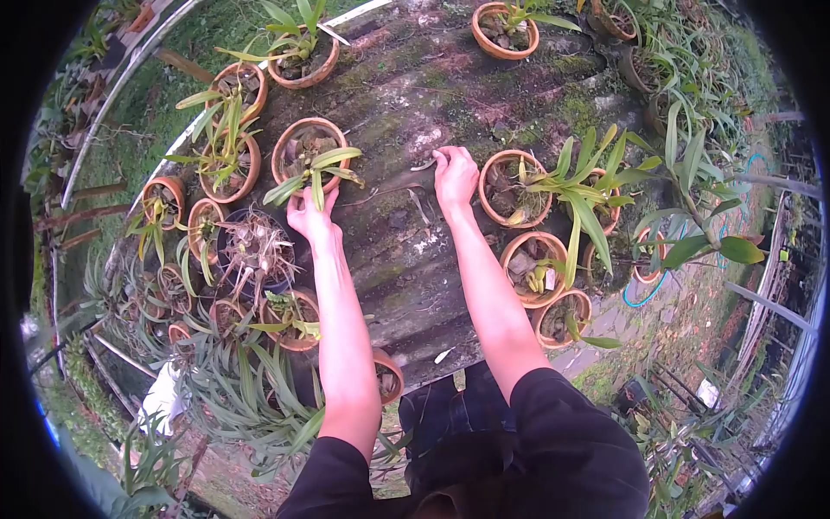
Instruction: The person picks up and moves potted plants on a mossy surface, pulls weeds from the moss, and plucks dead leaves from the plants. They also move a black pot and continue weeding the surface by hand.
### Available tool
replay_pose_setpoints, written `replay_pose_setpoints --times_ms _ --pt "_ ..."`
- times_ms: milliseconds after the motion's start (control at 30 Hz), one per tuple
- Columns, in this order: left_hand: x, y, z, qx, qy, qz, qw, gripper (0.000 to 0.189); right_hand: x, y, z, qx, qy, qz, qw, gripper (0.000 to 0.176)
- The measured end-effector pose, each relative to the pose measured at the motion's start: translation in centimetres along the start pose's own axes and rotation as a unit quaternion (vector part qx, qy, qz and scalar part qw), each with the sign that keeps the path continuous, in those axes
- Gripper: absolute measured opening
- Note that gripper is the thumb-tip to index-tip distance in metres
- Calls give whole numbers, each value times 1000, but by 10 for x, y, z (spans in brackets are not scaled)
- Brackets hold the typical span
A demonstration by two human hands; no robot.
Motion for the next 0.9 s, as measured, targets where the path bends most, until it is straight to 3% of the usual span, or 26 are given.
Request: replay_pose_setpoints --times_ms 133,267,467,567,600,700,800,900 --pt "5 2 -1 27 -15 4 1000 40 -3 -15 0 -18 -2 -49 999 14" --pt "3 4 -5 26 9 5 1000 53 -5 -22 -6 -103 22 -64 992 17" --pt "-36 -2 -7 57 56 48 996 57 -7 -2 -3 7 8 -38 999 14" --pt "-60 0 -33 146 54 29 987 42 -38 38 -24 80 25 -35 996 9" --pt "-66 -6 -43 190 57 -14 980 37 -54 50 -29 103 14 -54 993 8" --pt "-76 -28 -75 333 28 -147 931 27 -114 76 -23 133 -8 -123 983 7" --pt "-91 -68 -73 442 -86 -223 865 16 -170 102 -2 108 -19 -170 979 7" --pt "-100 -93 -95 551 -209 -279 758 17 -211 139 18 92 -55 -231 967 6"
Point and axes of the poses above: each hand's wrist, its own x-axis towards the middle knuckle, its own y-axis out of the back of the hand, z = x × y, the point moved 5 cm from there along x, towards the middle knuckle, and after that the axes turned 3 degrees about -z, right-handed, at the moved point
